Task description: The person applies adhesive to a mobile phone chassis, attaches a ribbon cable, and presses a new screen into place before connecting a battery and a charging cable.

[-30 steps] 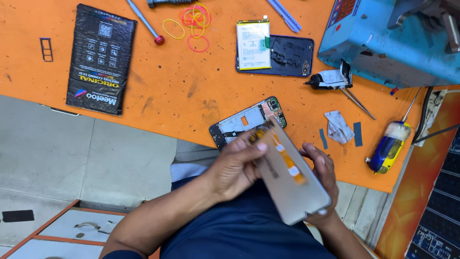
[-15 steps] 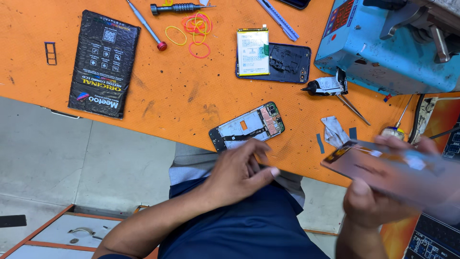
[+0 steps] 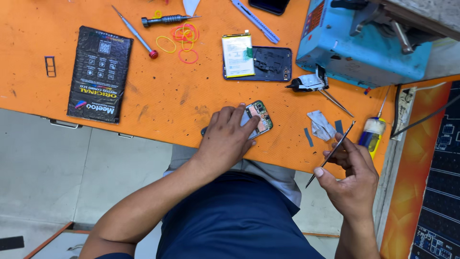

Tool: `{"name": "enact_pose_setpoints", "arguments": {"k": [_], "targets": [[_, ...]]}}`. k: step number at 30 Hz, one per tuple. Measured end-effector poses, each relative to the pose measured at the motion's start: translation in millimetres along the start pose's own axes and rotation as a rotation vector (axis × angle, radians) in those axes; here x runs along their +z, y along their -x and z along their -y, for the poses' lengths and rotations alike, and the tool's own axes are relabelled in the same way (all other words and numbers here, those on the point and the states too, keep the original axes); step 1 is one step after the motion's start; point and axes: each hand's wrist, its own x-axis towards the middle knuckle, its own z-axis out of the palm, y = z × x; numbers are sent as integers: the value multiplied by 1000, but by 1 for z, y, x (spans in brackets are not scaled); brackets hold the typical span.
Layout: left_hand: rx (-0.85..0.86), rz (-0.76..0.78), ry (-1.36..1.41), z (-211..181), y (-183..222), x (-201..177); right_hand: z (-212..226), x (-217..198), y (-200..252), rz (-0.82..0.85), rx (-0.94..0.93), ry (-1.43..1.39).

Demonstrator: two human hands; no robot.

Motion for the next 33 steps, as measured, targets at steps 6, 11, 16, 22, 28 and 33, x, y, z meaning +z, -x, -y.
{"name": "enact_pose_setpoints", "arguments": {"k": [6, 11, 16, 22, 28, 33], "targets": [[-74, -149, 318, 0, 7, -18, -21, -12, 5, -20, 18, -114], [-538, -88, 1893, -6, 11, -13, -18, -23, -8, -446, -81, -915], [-401, 82, 2450, -24, 5, -6, 0, -13, -14, -186, 29, -877], [-441, -5, 2314, -19, 1, -11, -3, 6, -21, 11, -12, -529], [-522, -124, 2020, -13, -1, -8, 8, 13, -37, -7, 30, -594], [-480, -87, 2183, -30, -11, -30, 13, 9, -36, -58, 22, -691]]}}
